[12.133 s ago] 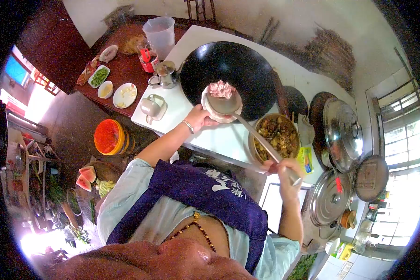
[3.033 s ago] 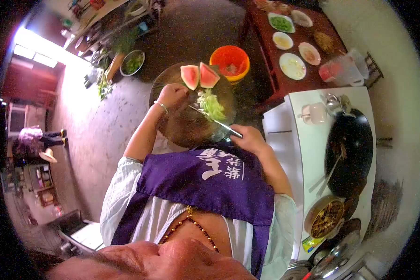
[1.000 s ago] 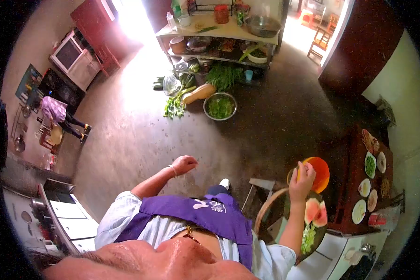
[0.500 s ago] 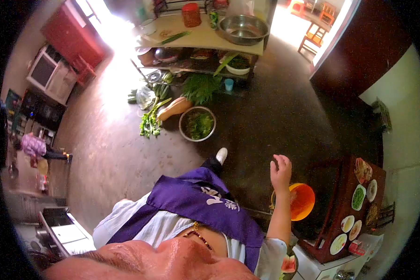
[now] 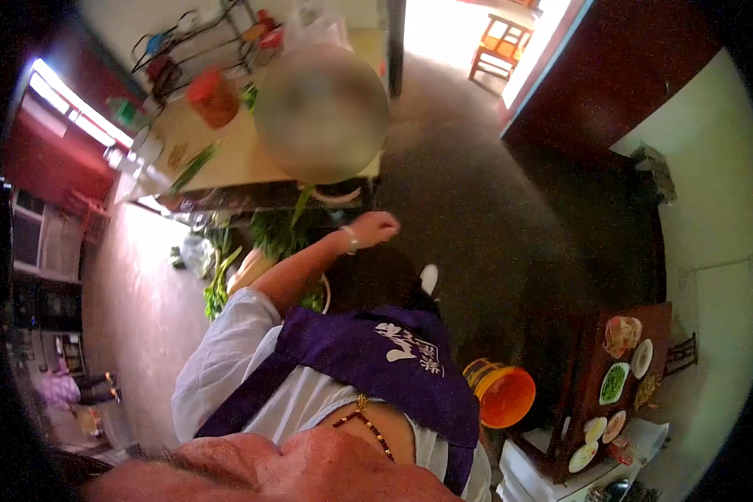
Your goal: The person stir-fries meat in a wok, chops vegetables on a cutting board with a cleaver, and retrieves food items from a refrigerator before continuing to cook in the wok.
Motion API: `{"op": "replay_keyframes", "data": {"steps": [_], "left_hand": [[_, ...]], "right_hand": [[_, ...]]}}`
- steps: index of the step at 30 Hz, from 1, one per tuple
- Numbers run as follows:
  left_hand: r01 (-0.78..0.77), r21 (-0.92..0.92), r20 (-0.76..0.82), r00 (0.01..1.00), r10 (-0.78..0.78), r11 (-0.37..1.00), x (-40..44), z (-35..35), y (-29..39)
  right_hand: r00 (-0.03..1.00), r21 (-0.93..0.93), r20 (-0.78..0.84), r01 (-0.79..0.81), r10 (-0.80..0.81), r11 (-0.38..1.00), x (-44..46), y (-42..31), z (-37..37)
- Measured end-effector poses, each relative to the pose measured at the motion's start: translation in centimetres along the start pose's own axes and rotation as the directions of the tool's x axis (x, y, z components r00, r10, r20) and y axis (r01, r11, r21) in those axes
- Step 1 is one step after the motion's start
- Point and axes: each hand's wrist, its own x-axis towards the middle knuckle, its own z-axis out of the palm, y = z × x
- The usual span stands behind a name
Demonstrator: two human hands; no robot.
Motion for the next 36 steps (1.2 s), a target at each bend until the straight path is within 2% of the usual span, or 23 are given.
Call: {"op": "replay_keyframes", "data": {"steps": [2, 4, 6, 8, 10, 11, 12, 13, 16, 17, 18, 19, 20, 22, 23, 25, 28, 32, 33, 36], "left_hand": [[-0.267, 0.082, 0.133, 0.958, 0.255, 0.960, 9.6, 2.0, 3.1], [-0.306, 0.164, 0.273, 0.928, 0.254, 0.938, 17.3, 3.2, 6.7], [-0.346, 0.150, 0.349, 0.895, 0.278, 0.926, 23.6, 4.1, 8.5], [-0.424, 0.144, 0.473, 0.823, 0.314, 0.894, 29.4, 4.0, 8.9], [-0.519, 0.175, 0.552, 0.756, 0.353, 0.837, 35.5, 3.9, 6.7], [-0.520, 0.224, 0.611, 0.734, 0.297, 0.824, 38.5, 2.8, 6.6], [-0.518, 0.267, 0.665, 0.709, 0.233, 0.813, 41.2, 1.7, 6.0], [-0.514, 0.308, 0.712, 0.683, 0.165, 0.800, 43.6, 0.6, 5.0], [-0.540, 0.417, 0.716, 0.691, 0.102, 0.731, 52.1, -3.3, 0.7], [-0.478, 0.415, 0.680, 0.728, 0.085, 0.774, 54.1, -6.3, 1.2], [-0.416, 0.406, 0.646, 0.760, 0.066, 0.814, 55.8, -9.1, 2.0], [-0.447, 0.370, 0.610, 0.778, 0.150, 0.815, 58.9, -10.3, -0.3], [-0.370, 0.332, 0.561, 0.817, 0.134, 0.868, 62.1, -11.6, -2.0], [-0.309, 0.356, 0.582, 0.811, 0.050, 0.882, 68.5, -14.8, -3.0], [-0.319, 0.334, 0.522, 0.846, 0.108, 0.887, 71.0, -16.4, -3.7], [-0.355, 0.324, 0.575, 0.810, 0.115, 0.877, 76.1, -20.3, -3.9], [-0.372, 0.359, 0.608, 0.789, 0.088, 0.856, 85.9, -27.3, -4.2], [-0.427, 0.376, 0.648, 0.755, 0.095, 0.822, 98.5, -34.5, -6.1], [-0.396, 0.479, 0.615, 0.788, 0.023, 0.784, 101.7, -36.0, -6.5], [-0.286, 0.575, 0.597, 0.787, -0.154, 0.767, 111.4, -40.6, -7.6]], "right_hand": [[0.998, 0.020, -0.005, -0.056, 0.056, 0.998, 4.0, 0.1, -3.7], [0.996, 0.005, -0.002, -0.087, 0.087, 0.996, 8.5, 0.0, -8.0], [0.997, -0.102, 0.013, -0.068, 0.070, 0.992, 13.3, -0.4, -13.5], [0.996, -0.368, 0.063, 0.077, -0.058, 0.927, 18.4, -2.0, -19.6], [0.970, -0.574, 0.051, 0.225, -0.239, 0.787, 23.8, -5.3, -26.0], [0.942, -0.656, 0.052, 0.282, -0.330, 0.701, 25.3, -9.0, -30.0], [0.947, -0.364, -0.183, 0.183, -0.263, 0.913, 27.4, -13.6, -32.9], [0.895, 0.005, -0.408, 0.198, -0.179, 0.980, 26.4, -22.1, -36.8], [0.864, -0.113, -0.314, 0.376, -0.392, 0.920, 37.2, -34.4, -45.0], [0.825, -0.120, -0.304, 0.463, -0.477, 0.878, 40.6, -38.2, -47.0], [0.832, -0.111, -0.256, 0.480, -0.492, 0.870, 43.2, -41.8, -49.0], [0.840, -0.098, -0.205, 0.493, -0.502, 0.865, 45.5, -45.2, -50.6], [0.850, -0.082, -0.146, 0.500, -0.507, 0.862, 47.8, -48.4, -52.5], [0.795, -0.065, -0.128, 0.590, -0.594, 0.804, 53.6, -50.3, -55.0], [0.855, -0.045, -0.092, 0.508, -0.510, 0.860, 55.5, -50.7, -56.2], [0.932, -0.032, -0.031, 0.361, -0.362, 0.932, 58.4, -51.3, -58.7], [0.968, -0.018, -0.053, 0.244, -0.244, 0.970, 62.6, -54.9, -63.6], [0.974, 0.036, -0.175, 0.154, -0.145, 0.987, 69.0, -60.8, -69.8], [0.967, 0.046, -0.216, 0.145, -0.132, 0.988, 71.0, -62.3, -71.2], [0.920, 0.045, -0.368, 0.161, -0.133, 0.986, 77.5, -66.8, -75.7]]}}
